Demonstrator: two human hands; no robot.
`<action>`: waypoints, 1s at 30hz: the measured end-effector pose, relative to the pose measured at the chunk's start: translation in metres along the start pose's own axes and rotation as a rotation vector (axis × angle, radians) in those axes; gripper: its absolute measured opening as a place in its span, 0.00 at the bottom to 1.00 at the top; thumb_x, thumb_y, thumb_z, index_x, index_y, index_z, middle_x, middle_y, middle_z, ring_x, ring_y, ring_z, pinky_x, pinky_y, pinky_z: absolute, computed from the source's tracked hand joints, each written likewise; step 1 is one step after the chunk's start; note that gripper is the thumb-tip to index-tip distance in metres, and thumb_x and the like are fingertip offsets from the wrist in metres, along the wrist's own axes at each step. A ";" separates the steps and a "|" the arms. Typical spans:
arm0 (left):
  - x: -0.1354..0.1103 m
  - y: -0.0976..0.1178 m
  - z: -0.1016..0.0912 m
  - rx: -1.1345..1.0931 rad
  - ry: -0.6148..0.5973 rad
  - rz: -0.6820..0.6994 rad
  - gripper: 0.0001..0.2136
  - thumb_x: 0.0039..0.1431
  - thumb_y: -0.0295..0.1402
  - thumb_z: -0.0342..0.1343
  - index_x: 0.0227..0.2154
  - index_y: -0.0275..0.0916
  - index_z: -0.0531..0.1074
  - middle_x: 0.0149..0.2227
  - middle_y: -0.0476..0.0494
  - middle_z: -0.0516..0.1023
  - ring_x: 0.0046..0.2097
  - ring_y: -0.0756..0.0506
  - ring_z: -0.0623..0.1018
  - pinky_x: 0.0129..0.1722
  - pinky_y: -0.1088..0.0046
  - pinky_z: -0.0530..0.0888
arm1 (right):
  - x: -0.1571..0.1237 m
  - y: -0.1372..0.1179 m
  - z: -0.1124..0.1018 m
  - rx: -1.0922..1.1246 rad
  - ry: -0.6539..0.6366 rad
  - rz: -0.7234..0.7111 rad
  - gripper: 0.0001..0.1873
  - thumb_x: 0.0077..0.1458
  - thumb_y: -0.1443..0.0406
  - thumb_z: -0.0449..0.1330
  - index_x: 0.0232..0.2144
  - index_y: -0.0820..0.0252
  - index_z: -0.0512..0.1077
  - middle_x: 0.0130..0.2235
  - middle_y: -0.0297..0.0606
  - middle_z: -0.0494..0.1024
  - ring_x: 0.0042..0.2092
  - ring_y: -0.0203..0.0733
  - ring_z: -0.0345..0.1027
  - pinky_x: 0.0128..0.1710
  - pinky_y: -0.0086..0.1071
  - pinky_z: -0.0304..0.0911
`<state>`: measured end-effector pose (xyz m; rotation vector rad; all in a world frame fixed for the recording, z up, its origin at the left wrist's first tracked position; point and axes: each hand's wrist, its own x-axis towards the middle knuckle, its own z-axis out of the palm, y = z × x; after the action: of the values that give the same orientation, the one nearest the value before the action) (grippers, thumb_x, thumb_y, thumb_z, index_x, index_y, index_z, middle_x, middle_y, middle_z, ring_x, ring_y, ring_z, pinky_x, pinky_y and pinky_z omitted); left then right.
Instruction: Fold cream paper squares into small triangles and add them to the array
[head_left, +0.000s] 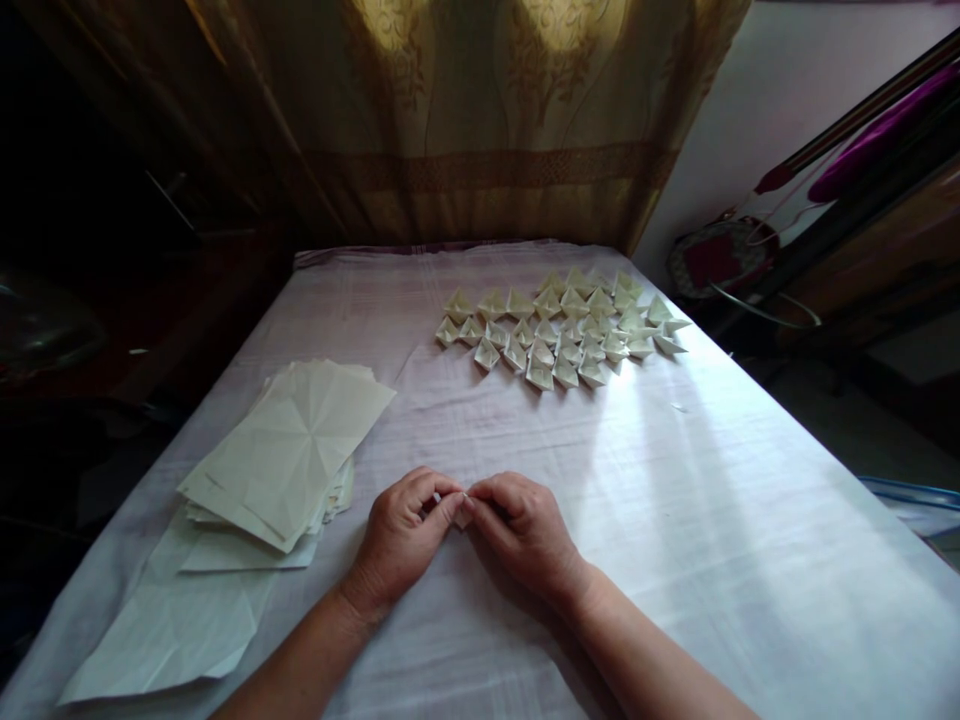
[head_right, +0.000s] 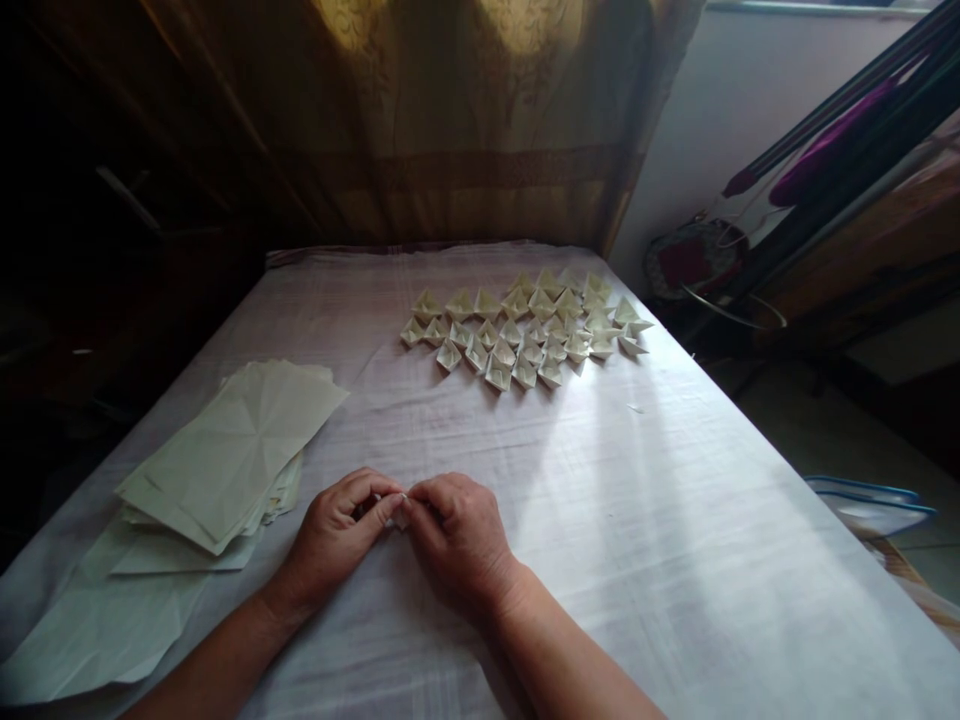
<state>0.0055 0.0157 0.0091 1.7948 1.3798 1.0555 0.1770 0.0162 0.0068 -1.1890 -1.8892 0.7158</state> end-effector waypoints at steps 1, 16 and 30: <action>0.000 0.001 0.000 0.012 0.003 -0.007 0.07 0.58 0.32 0.55 0.27 0.40 0.76 0.27 0.48 0.78 0.31 0.48 0.77 0.32 0.76 0.73 | 0.000 -0.001 0.000 -0.006 -0.003 0.006 0.09 0.60 0.64 0.58 0.29 0.56 0.77 0.28 0.35 0.80 0.31 0.37 0.72 0.34 0.28 0.63; 0.002 0.003 -0.004 -0.015 -0.070 -0.075 0.09 0.58 0.35 0.55 0.29 0.41 0.79 0.29 0.46 0.80 0.32 0.48 0.77 0.32 0.76 0.72 | 0.000 0.003 -0.001 0.031 0.036 -0.032 0.08 0.60 0.65 0.57 0.30 0.57 0.75 0.28 0.35 0.79 0.31 0.37 0.71 0.34 0.29 0.63; 0.004 0.001 -0.003 -0.179 0.010 -0.265 0.14 0.55 0.44 0.57 0.28 0.38 0.75 0.25 0.49 0.75 0.19 0.53 0.70 0.17 0.80 0.65 | 0.001 0.004 0.000 0.090 0.138 0.090 0.08 0.59 0.64 0.56 0.29 0.57 0.73 0.28 0.34 0.77 0.29 0.36 0.69 0.31 0.28 0.63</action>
<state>0.0033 0.0192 0.0120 1.4357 1.4336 1.0112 0.1783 0.0192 0.0039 -1.2402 -1.6819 0.7393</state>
